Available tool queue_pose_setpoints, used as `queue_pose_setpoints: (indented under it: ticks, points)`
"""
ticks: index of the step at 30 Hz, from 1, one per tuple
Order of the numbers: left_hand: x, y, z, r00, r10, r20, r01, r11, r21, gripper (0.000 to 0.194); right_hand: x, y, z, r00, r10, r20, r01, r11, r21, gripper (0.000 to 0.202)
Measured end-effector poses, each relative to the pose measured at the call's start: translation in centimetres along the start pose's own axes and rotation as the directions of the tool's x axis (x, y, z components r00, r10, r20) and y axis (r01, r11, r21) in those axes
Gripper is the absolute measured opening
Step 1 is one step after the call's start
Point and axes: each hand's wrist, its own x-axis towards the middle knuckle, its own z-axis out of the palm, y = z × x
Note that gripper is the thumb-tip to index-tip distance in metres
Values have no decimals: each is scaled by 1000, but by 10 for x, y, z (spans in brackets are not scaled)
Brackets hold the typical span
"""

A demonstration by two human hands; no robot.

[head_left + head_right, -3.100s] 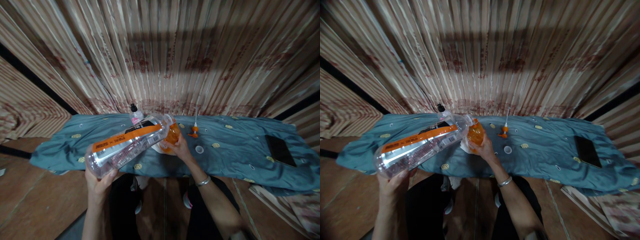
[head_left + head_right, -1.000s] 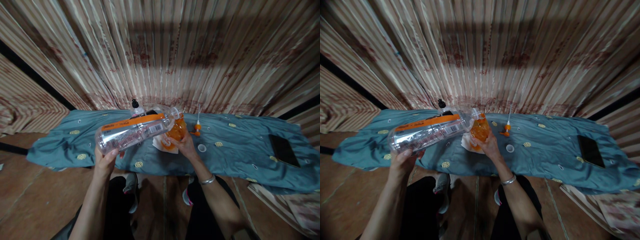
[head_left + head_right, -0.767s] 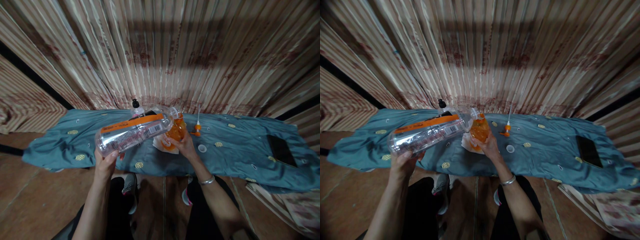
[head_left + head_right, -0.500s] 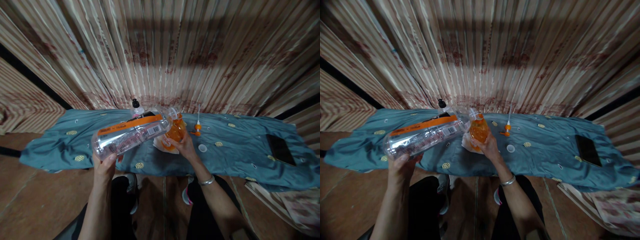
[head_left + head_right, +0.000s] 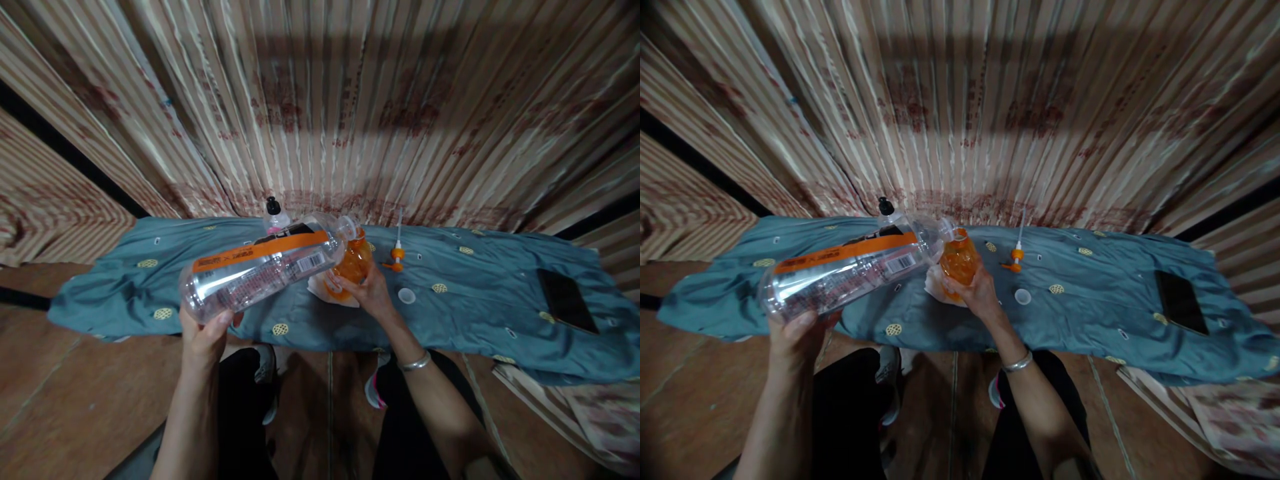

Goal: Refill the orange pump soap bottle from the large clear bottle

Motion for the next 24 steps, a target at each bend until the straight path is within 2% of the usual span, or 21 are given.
queue_pose_setpoints:
  ticks: [4, 9, 15, 20, 24]
  points:
    - [8, 2, -1, 999, 33, 5, -33, 999, 19, 51, 1, 0, 0, 1000, 9, -5, -9, 1000, 15, 82]
    - [20, 6, 2, 999, 3, 42, -4, 1000, 27, 48, 1, 1, 1, 1000, 21, 2, -21, 1000, 0, 81]
    - [25, 3, 8, 999, -11, 30, 11, 1000, 17, 47, 1, 2, 1, 1000, -5, -7, 5, 1000, -1, 80]
    - [28, 0, 8, 1000, -13, 16, 13, 1000, -9, 63, 2, 3, 1, 1000, -3, -18, 3, 1000, -8, 77]
    - [28, 0, 8, 1000, -27, 17, 27, 1000, -6, 62, 1, 1, 1, 1000, -16, -17, 16, 1000, 3, 76]
